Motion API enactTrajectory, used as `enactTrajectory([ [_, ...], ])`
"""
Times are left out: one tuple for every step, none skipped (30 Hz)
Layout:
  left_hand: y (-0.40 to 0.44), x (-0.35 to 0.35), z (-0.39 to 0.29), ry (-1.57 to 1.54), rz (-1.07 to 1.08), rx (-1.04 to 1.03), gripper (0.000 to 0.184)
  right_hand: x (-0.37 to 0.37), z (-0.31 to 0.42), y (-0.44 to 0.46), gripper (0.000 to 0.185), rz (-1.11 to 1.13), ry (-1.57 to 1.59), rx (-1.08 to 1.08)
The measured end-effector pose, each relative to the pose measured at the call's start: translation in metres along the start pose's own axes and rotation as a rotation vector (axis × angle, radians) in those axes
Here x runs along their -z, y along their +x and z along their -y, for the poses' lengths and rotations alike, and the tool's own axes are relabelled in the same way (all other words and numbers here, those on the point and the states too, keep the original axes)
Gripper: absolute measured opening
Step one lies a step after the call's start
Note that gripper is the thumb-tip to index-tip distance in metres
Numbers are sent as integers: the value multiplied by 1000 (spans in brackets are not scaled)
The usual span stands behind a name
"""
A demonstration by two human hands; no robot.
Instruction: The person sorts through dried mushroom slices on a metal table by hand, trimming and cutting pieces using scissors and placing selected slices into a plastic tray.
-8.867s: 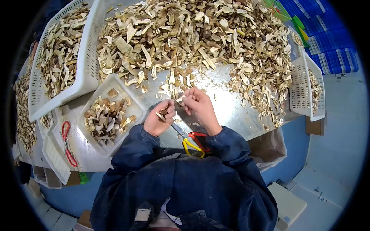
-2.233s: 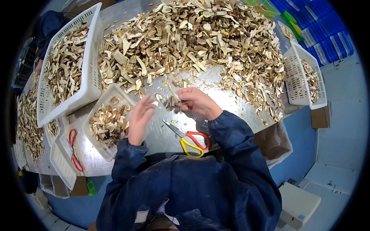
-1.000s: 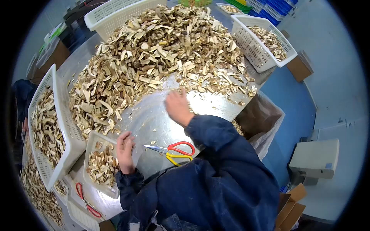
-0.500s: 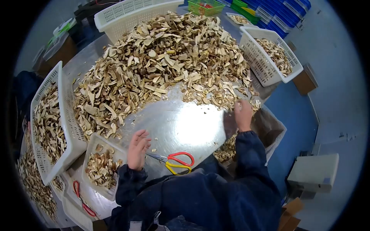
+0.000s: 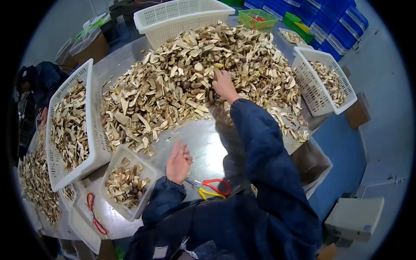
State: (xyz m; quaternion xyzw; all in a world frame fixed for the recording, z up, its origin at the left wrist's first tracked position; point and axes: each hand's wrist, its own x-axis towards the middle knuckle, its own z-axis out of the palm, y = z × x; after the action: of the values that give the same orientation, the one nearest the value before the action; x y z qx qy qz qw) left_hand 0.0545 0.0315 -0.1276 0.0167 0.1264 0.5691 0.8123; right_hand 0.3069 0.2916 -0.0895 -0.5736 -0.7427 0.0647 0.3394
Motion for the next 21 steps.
enactTrajectory([
  [1, 2, -4, -9, 43, 19, 50, 8, 17, 1, 56, 167, 9, -112],
  [1, 3, -7, 11, 62, 43, 49, 11, 27, -4, 56, 181, 39, -78],
  [2, 2, -9, 39, 90, 40, 49, 12, 31, -12, 57, 200, 65, -46],
  [0, 1, -10, 64, 114, 37, 49, 15, 35, -18, 58, 239, 80, -51],
  [-2, 0, -12, 87, 137, 32, 49, 18, 37, -25, 59, 279, 95, -57],
  [-4, -3, -14, 137, 141, 17, 51, 20, 40, -32, 59, 319, 113, -63],
  [-4, -1, -15, 138, 116, 2, 52, 22, 43, -40, 60, 349, 118, -70],
  [-5, 1, -17, 139, 92, -12, 53, 25, 46, -49, 60, 378, 123, -76],
  [-5, 3, -17, 141, 69, -28, 53, 29, 51, -55, 61, 407, 129, -80],
  [-4, 5, -18, 121, 102, -47, 55, 40, 64, -56, 64, 550, 163, -134],
  [-4, 5, -17, 118, 85, -67, 56, 50, 81, -66, 64, 562, 177, -115],
  [-4, -1, -16, 116, 69, -89, 56, 51, 82, -75, 63, 599, 206, -40],
  [-4, -5, -16, 114, 52, -111, 56, 55, 82, -82, 62, 635, 237, 36],
  [-4, -5, -16, 112, 49, -133, 57, 58, 83, -88, 60, 677, 252, 50],
  [-4, -4, -16, 105, 51, -151, 58, 64, 90, -92, 57, 728, 322, -60],
  [-3, -3, -16, 98, 53, -168, 59, 70, 95, -97, 59, 708, 341, -93],
  [-3, -2, -16, 91, 56, -184, 59, 74, 95, -102, 60, 685, 359, -126],
  [-3, -1, -16, 81, 66, -184, 57, 77, 93, -107, 56, 622, 343, -153],
  [-3, -1, -16, 93, 65, -183, 57, 80, 91, -112, 53, 558, 328, -182],
  [-2, 0, -15, 105, 66, -181, 57, 79, 86, -120, 44, 443, 301, -197],
  [-2, 0, -15, 117, 69, -180, 57, 78, 84, -128, 41, 419, 302, -251],
])
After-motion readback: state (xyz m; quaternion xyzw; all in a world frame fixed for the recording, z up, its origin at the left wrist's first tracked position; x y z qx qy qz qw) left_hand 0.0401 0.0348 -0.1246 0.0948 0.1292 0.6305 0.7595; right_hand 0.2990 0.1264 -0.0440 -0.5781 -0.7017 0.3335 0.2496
